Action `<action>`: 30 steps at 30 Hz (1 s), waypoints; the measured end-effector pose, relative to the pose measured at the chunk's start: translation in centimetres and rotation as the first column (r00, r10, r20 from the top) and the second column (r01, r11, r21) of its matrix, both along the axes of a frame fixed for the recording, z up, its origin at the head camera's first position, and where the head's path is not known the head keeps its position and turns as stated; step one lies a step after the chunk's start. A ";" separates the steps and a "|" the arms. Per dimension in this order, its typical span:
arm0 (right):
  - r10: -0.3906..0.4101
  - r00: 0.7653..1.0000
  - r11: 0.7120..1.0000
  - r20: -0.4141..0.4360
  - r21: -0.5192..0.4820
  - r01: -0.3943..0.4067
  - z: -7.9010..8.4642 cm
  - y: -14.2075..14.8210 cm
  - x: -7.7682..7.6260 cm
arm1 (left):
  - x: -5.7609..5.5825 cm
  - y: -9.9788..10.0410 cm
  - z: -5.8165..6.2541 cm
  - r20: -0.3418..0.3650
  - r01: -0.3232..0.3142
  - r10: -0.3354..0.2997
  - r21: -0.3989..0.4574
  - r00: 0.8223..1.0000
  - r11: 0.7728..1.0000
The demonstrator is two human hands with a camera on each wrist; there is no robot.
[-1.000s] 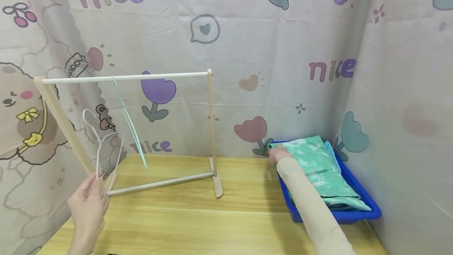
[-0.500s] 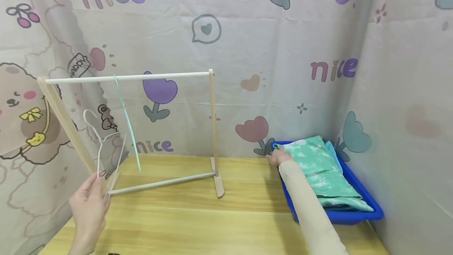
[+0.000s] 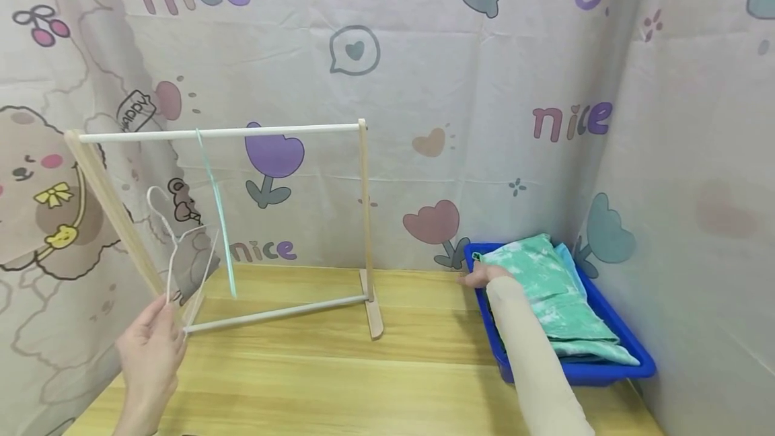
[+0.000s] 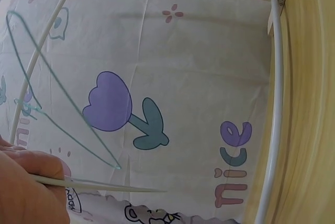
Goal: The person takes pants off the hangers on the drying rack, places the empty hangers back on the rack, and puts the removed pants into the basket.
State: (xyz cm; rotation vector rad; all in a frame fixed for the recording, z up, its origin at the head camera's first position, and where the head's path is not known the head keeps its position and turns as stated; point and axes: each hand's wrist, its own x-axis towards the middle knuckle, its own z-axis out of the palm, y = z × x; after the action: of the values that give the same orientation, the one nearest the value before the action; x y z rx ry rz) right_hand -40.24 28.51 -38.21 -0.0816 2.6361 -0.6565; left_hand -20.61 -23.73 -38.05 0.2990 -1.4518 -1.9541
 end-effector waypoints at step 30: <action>0.181 0.895 0.983 -0.408 0.059 -0.171 0.9 -11.6 0.4 | 0.6 0.1 1.8 -0.037 -0.210 0.211 -0.355 0.977 0.911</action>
State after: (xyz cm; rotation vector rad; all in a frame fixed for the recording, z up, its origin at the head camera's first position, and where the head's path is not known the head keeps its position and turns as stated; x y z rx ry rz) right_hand -39.82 16.92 -37.28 -0.4999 2.9881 -0.6005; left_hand -20.04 -23.63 -36.22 0.2785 -1.6669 -1.4851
